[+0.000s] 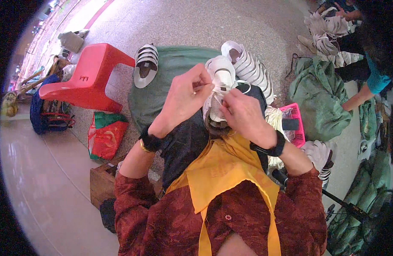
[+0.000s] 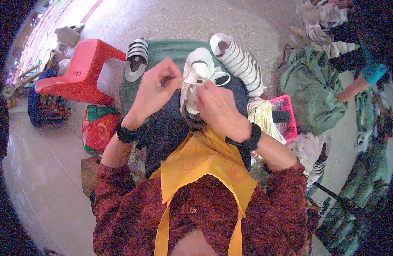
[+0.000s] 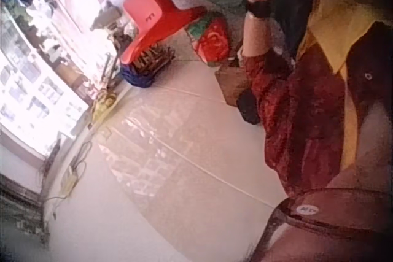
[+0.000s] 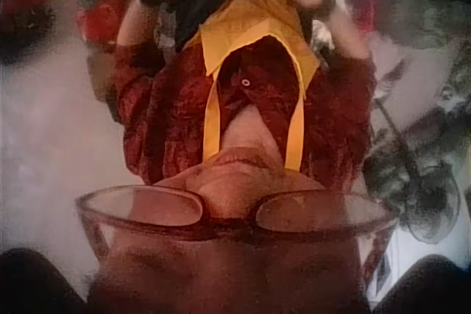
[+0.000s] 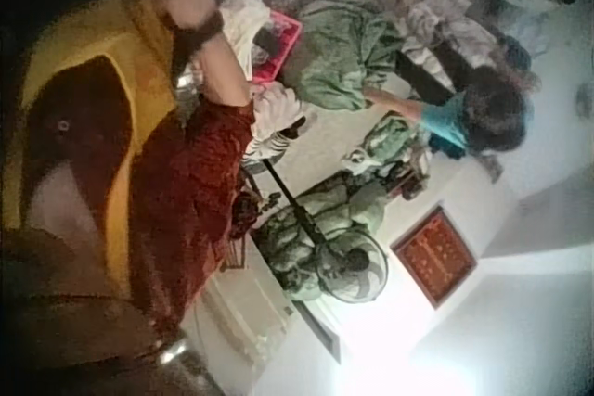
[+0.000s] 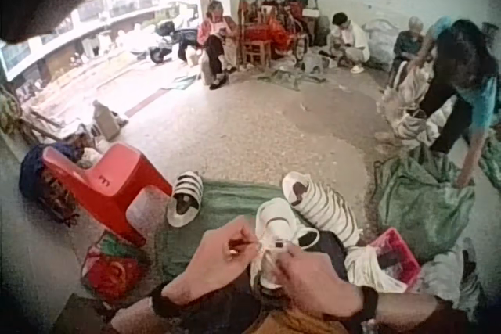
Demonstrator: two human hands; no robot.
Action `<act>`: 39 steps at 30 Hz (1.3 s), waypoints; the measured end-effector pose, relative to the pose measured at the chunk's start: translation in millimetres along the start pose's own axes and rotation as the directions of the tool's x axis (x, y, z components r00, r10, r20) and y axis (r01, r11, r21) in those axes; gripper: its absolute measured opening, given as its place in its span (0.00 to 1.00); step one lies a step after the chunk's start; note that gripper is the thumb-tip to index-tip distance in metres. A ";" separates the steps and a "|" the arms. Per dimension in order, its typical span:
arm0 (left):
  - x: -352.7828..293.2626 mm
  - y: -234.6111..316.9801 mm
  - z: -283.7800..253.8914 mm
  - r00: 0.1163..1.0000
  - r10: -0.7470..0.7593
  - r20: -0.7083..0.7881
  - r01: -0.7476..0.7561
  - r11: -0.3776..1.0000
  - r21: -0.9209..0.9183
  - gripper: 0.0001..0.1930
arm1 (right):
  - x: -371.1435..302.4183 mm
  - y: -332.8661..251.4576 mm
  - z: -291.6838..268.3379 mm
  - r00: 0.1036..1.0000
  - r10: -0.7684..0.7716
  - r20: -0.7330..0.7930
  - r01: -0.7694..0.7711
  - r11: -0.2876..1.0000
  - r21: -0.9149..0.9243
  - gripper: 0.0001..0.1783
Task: The person sits on the floor and laces a white sneaker by hand. They thread the white shoelace through the eyelets, pull it tight, and tie a knot. The person handles the shoe and laces directly without tools.
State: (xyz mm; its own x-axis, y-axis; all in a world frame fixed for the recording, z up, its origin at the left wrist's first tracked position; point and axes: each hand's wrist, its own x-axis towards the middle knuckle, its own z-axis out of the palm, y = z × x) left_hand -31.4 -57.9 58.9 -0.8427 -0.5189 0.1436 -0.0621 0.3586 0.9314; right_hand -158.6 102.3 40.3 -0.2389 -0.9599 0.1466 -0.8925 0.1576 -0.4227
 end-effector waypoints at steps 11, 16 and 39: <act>-68.1 -41.3 -45.6 0.984 -0.167 0.061 0.164 0.985 0.051 0.05 | -93.9 61.0 -81.4 0.928 0.218 0.302 -0.329 0.860 0.389 0.09; -82.4 -38.2 -71.6 0.938 -0.318 0.136 0.337 0.930 -0.148 0.05 | -155.4 101.9 -91.5 0.833 0.303 0.464 -0.525 0.697 0.488 0.11; -6.8 -45.5 1.0 0.955 -0.250 0.159 0.262 0.963 -0.059 0.06 | -94.8 61.8 -29.7 0.826 0.504 0.251 -0.469 0.369 0.802 0.12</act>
State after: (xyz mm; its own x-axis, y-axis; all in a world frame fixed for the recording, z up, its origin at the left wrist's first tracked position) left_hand -23.4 -69.9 15.2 -0.8743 -0.4620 -0.1486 -0.2486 0.1634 0.9547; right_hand -202.5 209.9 26.8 -0.5514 -0.7719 -0.3165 0.0894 0.3226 -0.9423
